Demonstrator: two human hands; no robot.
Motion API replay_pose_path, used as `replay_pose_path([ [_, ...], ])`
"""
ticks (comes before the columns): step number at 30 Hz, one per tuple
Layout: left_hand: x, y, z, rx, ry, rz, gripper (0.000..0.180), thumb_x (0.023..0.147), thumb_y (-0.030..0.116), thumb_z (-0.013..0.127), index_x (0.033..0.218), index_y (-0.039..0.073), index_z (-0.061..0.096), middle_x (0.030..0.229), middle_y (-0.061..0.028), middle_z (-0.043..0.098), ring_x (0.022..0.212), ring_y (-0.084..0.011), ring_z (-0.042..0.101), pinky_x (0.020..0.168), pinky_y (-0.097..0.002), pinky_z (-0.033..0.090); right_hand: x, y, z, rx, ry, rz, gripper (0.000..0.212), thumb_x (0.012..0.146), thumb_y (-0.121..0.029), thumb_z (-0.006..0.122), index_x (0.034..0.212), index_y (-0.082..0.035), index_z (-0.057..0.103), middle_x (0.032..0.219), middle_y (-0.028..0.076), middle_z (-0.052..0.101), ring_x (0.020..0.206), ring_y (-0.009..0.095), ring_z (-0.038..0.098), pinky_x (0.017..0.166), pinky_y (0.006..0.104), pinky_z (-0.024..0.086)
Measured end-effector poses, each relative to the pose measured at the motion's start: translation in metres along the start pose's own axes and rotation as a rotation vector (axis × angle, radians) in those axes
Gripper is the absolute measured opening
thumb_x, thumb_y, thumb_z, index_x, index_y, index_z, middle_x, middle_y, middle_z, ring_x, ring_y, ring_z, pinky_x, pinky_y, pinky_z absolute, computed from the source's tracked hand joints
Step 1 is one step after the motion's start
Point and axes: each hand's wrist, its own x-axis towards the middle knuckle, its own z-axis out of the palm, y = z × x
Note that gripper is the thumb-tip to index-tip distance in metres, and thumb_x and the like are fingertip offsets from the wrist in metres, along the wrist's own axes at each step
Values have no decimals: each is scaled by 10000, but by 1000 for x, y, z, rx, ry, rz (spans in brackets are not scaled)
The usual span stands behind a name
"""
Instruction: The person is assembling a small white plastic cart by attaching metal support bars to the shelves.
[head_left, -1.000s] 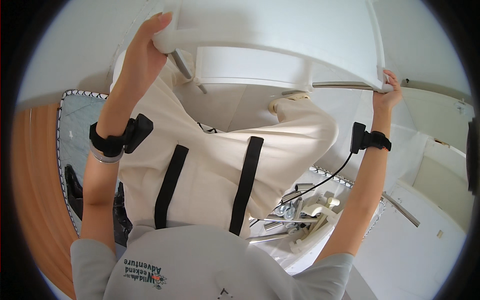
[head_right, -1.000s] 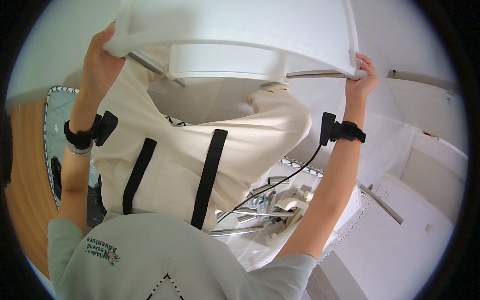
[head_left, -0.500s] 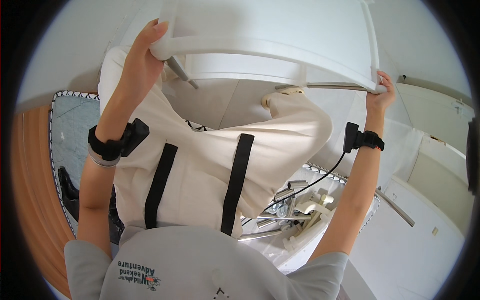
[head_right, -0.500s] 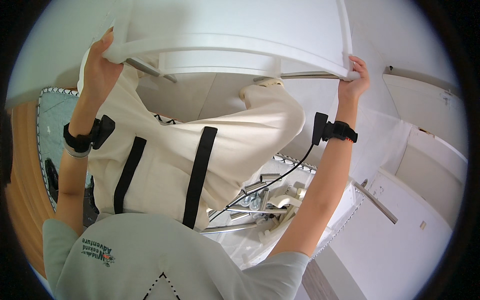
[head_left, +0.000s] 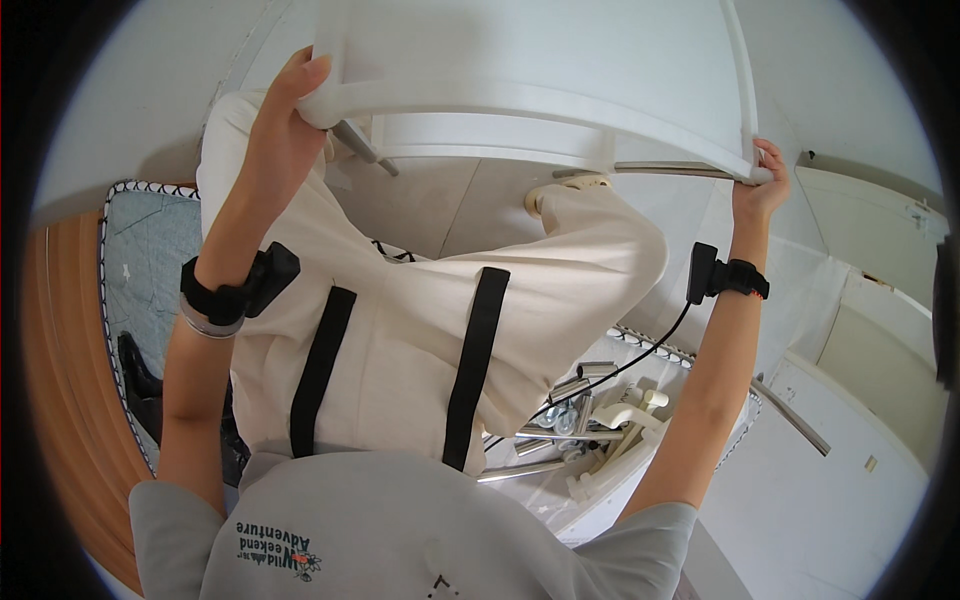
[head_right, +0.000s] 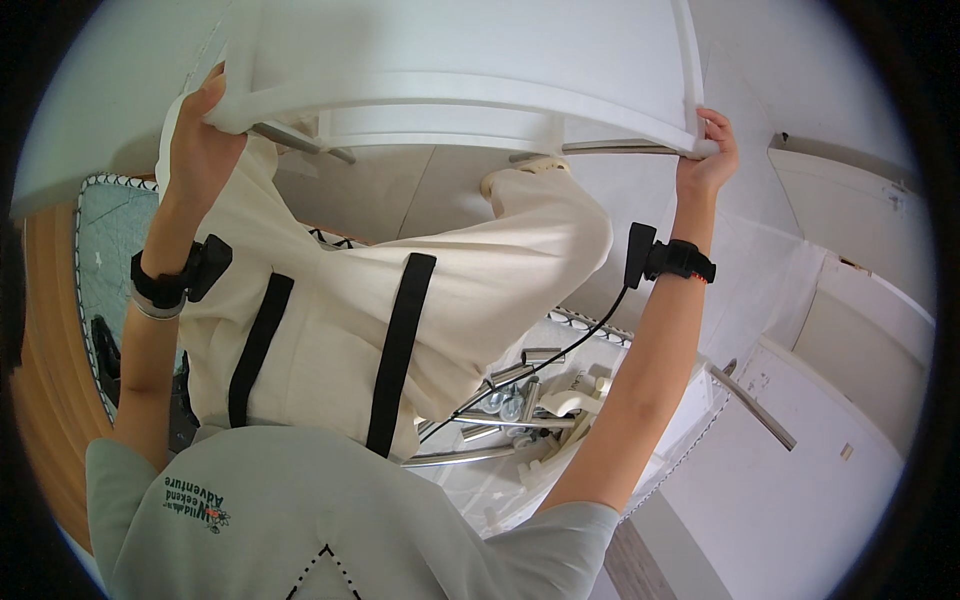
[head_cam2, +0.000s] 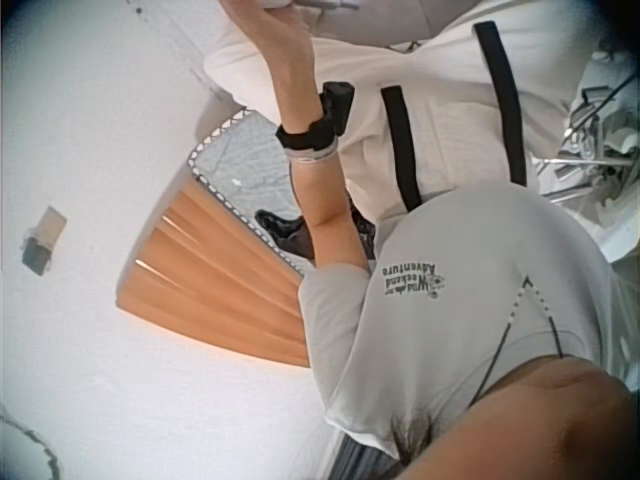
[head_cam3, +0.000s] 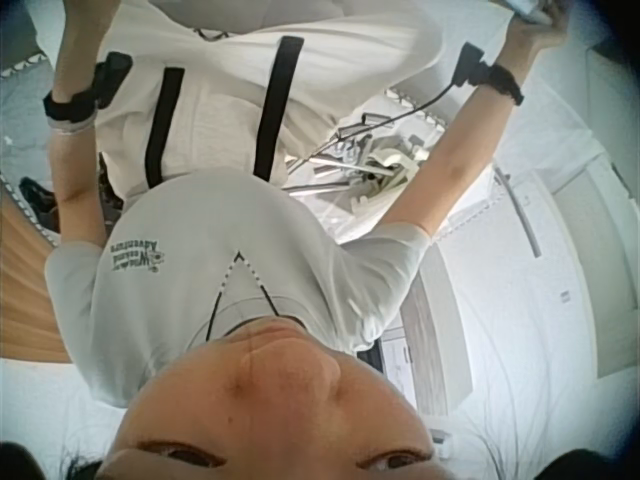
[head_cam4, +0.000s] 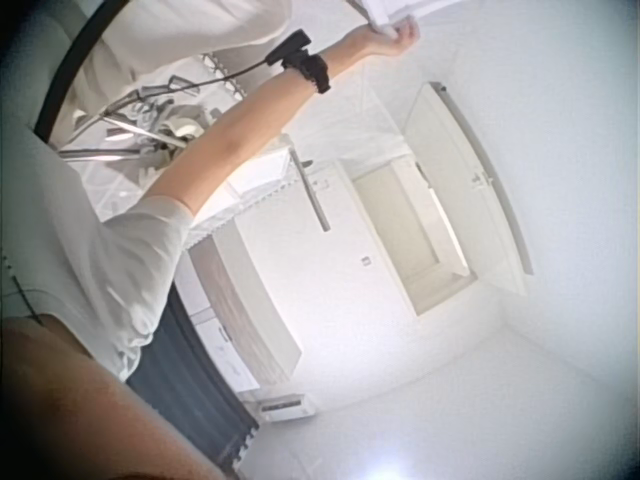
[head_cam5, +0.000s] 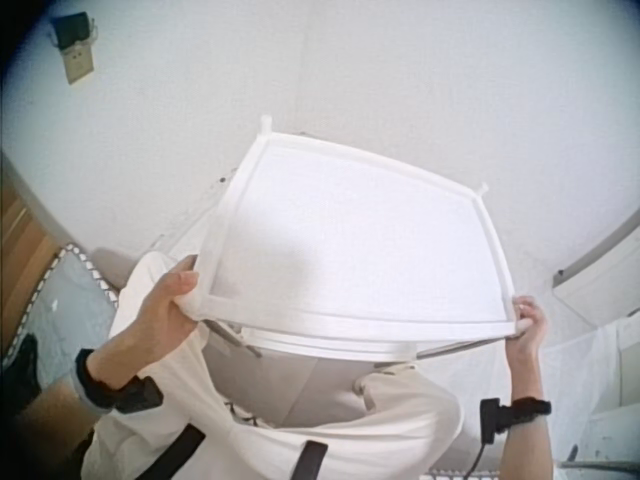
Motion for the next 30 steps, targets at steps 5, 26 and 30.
replay_pose_path([
  [5,0,-4,0,32,-30,-2,604,808,385,491,1256,-3,372,1183,-75,454,1129,-155,384,970,-282,259,-2,2,-4,8,-1,14,269,715,-94,406,900,-13,584,934,108,540,953,242,496,874,361,389],
  [26,0,-1,-23,247,-58,-153,561,823,357,465,1254,8,386,1186,-64,466,1126,-144,400,985,-283,253,5,-22,18,-817,-76,278,526,770,-424,570,1048,22,544,925,76,501,824,172,496,693,307,426],
  [30,0,-2,-31,256,-86,-176,554,820,355,466,1248,12,390,1180,-68,464,1117,-148,407,982,-290,263,-1,-21,27,-849,-37,235,547,758,-450,597,1012,32,558,910,69,488,814,165,490,675,300,421],
])
